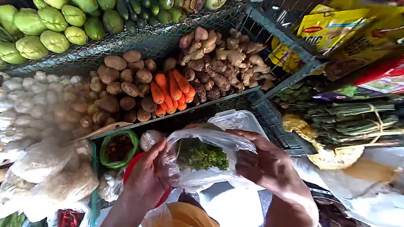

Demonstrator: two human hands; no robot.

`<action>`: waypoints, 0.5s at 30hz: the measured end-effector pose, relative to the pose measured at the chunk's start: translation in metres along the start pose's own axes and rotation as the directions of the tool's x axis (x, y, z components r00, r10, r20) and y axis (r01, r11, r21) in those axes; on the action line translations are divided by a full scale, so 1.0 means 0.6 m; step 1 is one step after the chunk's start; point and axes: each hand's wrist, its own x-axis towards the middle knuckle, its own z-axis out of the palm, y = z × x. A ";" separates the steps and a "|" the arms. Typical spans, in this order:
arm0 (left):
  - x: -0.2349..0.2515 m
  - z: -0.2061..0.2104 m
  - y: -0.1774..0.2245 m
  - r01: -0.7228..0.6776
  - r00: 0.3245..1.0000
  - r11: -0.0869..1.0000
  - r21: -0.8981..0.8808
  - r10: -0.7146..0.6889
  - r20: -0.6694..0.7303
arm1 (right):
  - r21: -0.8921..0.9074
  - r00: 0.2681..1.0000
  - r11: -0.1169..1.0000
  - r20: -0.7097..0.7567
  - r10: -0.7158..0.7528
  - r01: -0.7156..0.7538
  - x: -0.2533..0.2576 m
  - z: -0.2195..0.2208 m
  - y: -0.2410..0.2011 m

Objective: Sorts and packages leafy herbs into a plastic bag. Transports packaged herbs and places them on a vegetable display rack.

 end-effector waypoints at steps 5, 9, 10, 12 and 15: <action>0.037 -0.016 0.004 0.039 0.999 0.999 -0.034 -0.040 -0.009 | 0.120 0.963 0.965 -0.107 0.248 -0.235 0.063 0.000 0.056; 0.068 -0.016 0.034 -0.009 0.994 0.994 -0.110 0.021 0.110 | 0.464 0.935 0.823 0.035 0.352 -0.327 0.143 -0.003 0.062; 0.078 -0.011 0.046 -0.040 0.989 0.996 -0.084 0.051 0.139 | 0.466 0.936 0.822 0.040 0.351 -0.328 0.169 -0.005 0.059; 0.104 0.008 0.082 -0.134 0.974 0.991 0.030 0.126 0.186 | 0.415 0.949 0.862 0.013 0.313 -0.290 0.228 -0.012 0.050; 0.155 0.062 0.151 -0.341 0.936 0.925 0.166 0.317 0.155 | 0.343 0.982 0.925 -0.038 0.185 -0.162 0.344 -0.020 0.023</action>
